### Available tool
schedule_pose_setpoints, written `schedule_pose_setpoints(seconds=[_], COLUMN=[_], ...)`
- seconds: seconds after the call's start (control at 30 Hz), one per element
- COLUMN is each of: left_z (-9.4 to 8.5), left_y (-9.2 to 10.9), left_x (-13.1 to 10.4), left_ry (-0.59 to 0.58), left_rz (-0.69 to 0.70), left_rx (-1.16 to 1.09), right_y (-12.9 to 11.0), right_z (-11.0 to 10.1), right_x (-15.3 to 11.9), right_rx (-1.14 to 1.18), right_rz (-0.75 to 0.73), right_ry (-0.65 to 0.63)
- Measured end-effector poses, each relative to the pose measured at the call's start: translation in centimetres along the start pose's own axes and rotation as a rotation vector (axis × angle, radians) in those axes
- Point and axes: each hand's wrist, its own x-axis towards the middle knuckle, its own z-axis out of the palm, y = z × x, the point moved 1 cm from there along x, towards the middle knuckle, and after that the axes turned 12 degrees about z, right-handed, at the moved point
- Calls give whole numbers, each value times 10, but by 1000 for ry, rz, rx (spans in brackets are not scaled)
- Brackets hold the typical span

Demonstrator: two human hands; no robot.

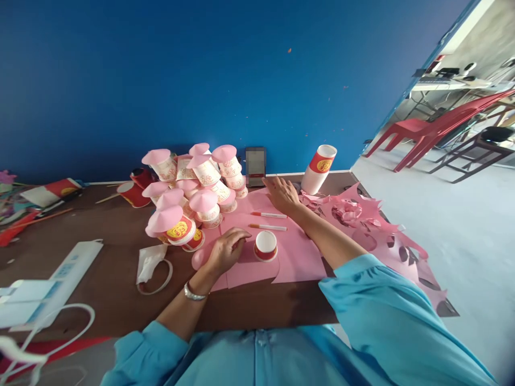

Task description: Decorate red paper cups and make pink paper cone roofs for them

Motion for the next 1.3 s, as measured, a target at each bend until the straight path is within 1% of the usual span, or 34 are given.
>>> schedule_pose_setpoints(seconds=[0.07,0.13,0.23,0.3,0.37,0.43,0.53,0.6,0.7,0.8,0.9,1.0,1.17,1.23,1.3], left_z=[0,0,1,0,-1,-5,-9,-9,0,10,13,9,-4,-9,-10], left_y=[-2,-2,-3,-3,-3,-1,7,16,29,34,32,24,13,10,9], left_x=[-1,-1,0,1,1,1,1,0,2,5,9,9,4,3,4], left_ry=[12,30,48,38,3,-57,-199,-283,-303,-250,-152,-49,68,97,114], left_rz=[-26,-40,-62,-105,-172,-216,-198,-153,-128,-214,-336,-443,-604,-631,-631], left_rx=[7,14,13,1,-39,-89,-123,-150,-154,-164,-183,-238,-527,-580,-572], right_y=[5,11,18,19,18,16,11,8,1,-6,-14,-20,-23,-21,-18], right_z=[-10,-19,-26,-27,-26,-26,-28,-30,-32,-31,-29,-26,-24,-25,-25], right_x=[-17,-36,-61,-77,-90,-103,-121,-130,-138,-139,-135,-128,-121,-121,-121], right_rx=[16,94,191,238,280,336,445,480,504,581,652,673,695,643,529], right_rz=[28,49,46,33,7,-39,-115,-134,-107,-89,-100,-85,-122,-139,-124], right_ry=[24,49,8,-48,-115,-194,-337,-399,-423,-419,-407,-376,-329,-310,-286])
